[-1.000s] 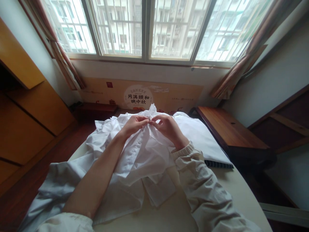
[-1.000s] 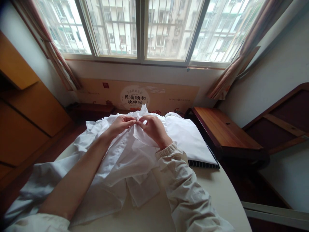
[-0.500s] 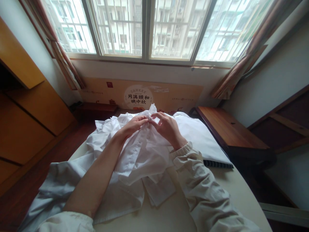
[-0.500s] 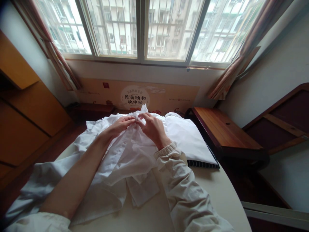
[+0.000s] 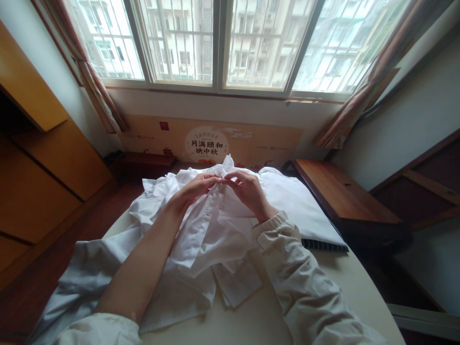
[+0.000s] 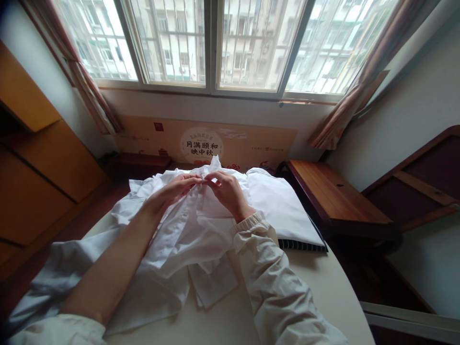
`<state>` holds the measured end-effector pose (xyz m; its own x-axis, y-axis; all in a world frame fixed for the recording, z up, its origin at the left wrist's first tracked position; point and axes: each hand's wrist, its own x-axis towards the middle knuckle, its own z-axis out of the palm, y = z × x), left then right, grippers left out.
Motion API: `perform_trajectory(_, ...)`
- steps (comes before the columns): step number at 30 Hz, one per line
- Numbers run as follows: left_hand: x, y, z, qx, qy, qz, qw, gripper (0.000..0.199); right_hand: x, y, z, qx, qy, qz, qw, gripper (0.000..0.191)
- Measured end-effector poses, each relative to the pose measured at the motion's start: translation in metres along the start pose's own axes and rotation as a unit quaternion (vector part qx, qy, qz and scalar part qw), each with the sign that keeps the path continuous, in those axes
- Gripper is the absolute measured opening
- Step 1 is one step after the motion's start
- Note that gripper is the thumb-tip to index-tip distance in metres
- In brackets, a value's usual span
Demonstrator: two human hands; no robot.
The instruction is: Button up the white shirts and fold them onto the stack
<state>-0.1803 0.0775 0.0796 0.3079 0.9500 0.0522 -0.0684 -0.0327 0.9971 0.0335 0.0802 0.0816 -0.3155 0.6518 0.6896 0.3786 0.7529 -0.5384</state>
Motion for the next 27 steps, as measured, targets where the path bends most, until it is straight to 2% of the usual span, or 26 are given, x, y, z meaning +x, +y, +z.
perform_trajectory(4, -0.002, 0.002, 0.001, -0.017, -0.009, -0.005, 1.0, 0.028, -0.001, -0.001, 0.001, 0.002, 0.004, 0.013, 1.0, 0.019)
perform_trajectory(8, -0.003, 0.004, 0.003, -0.019, -0.011, -0.002, 1.0, 0.025, -0.002, -0.004, -0.001, 0.01, -0.017, 0.033, 0.999, 0.023)
perform_trajectory(19, -0.008, 0.015, 0.008, 0.103, 0.013, 0.038, 0.994, 0.032, -0.003, -0.014, -0.005, 0.03, -0.047, 0.009, 0.998, 0.02)
perform_trajectory(27, -0.006, 0.009, 0.009, 0.045, 0.038, 0.018, 0.998, 0.023, -0.003, -0.013, -0.005, 0.019, -0.046, 0.027, 0.998, 0.021)
